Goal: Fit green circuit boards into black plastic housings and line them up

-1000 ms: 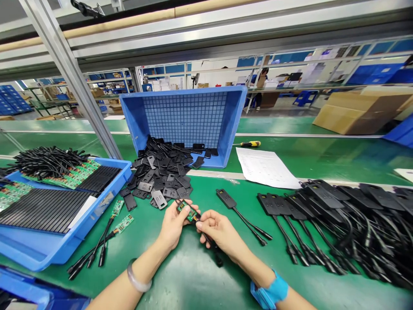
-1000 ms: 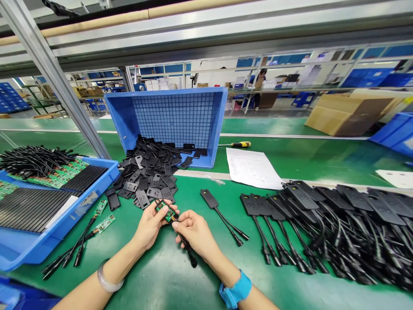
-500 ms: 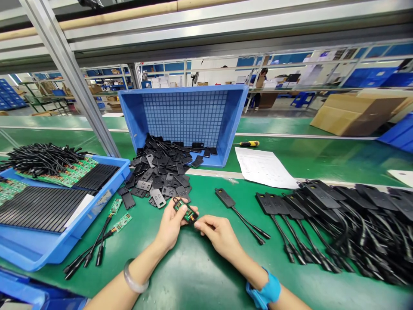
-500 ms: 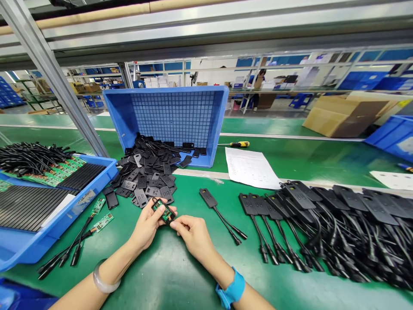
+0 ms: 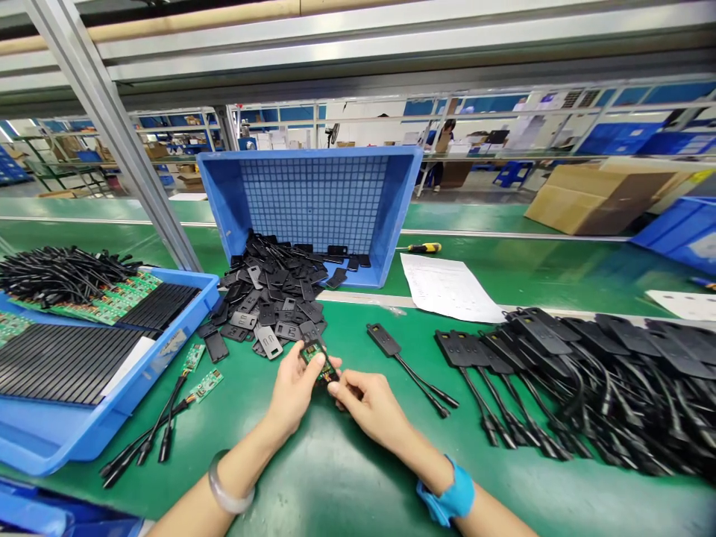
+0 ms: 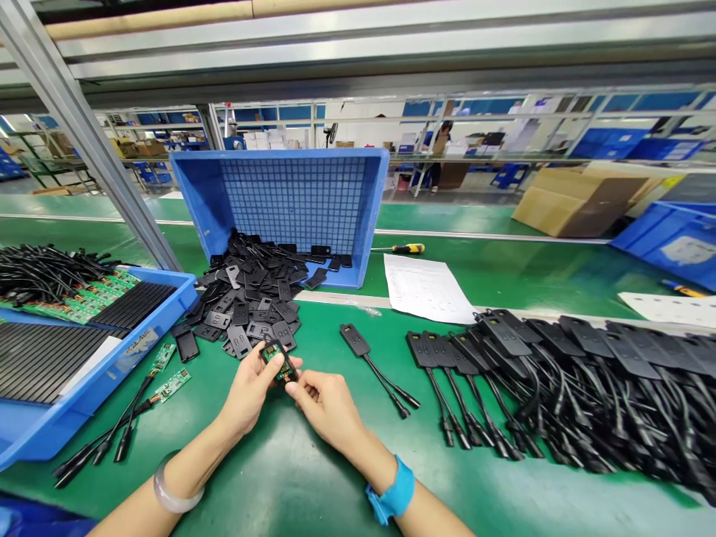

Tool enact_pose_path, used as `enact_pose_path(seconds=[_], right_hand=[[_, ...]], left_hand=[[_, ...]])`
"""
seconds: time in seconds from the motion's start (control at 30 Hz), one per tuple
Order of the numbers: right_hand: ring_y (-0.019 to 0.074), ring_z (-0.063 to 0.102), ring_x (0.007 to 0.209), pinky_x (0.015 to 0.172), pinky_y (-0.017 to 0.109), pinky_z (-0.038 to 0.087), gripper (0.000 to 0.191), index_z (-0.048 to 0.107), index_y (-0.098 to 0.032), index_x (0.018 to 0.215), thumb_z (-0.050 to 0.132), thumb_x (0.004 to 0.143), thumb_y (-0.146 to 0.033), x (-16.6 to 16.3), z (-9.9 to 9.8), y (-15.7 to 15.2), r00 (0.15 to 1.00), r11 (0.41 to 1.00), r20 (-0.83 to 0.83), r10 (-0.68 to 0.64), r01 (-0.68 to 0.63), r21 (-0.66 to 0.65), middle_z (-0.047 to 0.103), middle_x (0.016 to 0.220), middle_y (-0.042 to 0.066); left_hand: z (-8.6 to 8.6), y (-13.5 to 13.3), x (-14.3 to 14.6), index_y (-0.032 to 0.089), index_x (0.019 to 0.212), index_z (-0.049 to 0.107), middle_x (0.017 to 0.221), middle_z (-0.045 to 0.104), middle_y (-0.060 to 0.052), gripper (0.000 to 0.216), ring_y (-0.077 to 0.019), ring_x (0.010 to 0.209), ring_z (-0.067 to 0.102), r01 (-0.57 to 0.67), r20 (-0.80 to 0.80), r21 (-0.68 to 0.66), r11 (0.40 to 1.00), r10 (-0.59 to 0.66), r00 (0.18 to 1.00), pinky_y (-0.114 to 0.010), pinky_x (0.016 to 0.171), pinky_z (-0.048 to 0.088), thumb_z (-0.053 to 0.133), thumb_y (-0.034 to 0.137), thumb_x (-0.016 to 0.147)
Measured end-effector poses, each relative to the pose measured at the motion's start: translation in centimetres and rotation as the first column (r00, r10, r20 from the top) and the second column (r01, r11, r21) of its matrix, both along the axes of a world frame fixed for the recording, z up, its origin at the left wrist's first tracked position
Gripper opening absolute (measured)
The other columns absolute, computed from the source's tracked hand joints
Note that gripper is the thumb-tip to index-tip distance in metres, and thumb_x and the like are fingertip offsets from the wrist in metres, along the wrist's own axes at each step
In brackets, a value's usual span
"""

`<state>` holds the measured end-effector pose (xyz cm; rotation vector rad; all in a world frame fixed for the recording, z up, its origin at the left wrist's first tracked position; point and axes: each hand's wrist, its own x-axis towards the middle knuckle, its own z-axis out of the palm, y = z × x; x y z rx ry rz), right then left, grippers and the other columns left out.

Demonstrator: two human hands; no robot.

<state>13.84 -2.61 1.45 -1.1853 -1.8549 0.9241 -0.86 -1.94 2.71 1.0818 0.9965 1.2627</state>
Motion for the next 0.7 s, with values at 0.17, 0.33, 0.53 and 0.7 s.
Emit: enact_pose_path(seconds=[0.17,0.33,0.53,0.7], right_hand=[[0.014,0.056,0.061,0.06,0.024,0.042,0.022,0.065,-0.018,0.076,0.055,0.092,-0.027,0.9,0.5,0.2,0.997,0.936,-0.017,-0.069,0.071,0.345,0.063,0.068,0.001],[0.0168,0.06,0.073,0.065,0.026,0.046,0.025,0.069,-0.018,0.097,0.046,0.099,-0.026,1.9,-0.4,1.1,0.977,0.805,0.177,-0.12,-0.008,0.594,0.064,0.08,0.006],[0.0169,0.058,0.07,0.063,0.028,0.045,0.029,0.07,-0.019,0.095,0.042,0.101,-0.026,2.0,-0.8,1.3,0.936,0.715,0.301,-0.182,-0.084,0.694,0.066,0.078,0.006],[0.0169,0.059,0.071,0.065,0.028,0.046,0.022,0.068,-0.019,0.091,0.047,0.099,-0.025,2.0,-1.0,1.5,0.96,0.762,0.25,-0.125,-0.068,0.644,0.067,0.078,0.004]], left_hand=[[-0.6,0.5,-0.3,0.016,0.089,0.052,0.067,0.062,0.0,0.029,-0.0106,0.05,0.054,0.176,-0.173,-0.155,0.972,-0.202,0.964,-0.019,0.043,0.039,0.06,0.042,0.079],[-1.5,0.2,0.1,0.019,0.081,0.051,0.063,0.064,0.0,0.011,-0.0127,0.048,0.054,0.221,-0.482,-0.065,0.973,-0.224,0.847,-0.022,0.046,0.038,0.05,0.03,0.081],[-0.8,-0.1,0.2,0.021,0.069,0.046,0.059,0.062,0.003,0.011,-0.0124,0.052,0.049,0.208,-0.718,0.045,0.977,-0.113,0.687,-0.024,0.054,0.031,0.047,0.022,0.081],[-0.7,-0.2,0.2,0.021,0.067,0.044,0.057,0.057,0.003,0.013,-0.0132,0.053,0.043,0.207,-0.756,0.06,0.977,-0.091,0.649,-0.026,0.055,0.025,0.048,0.018,0.078]])
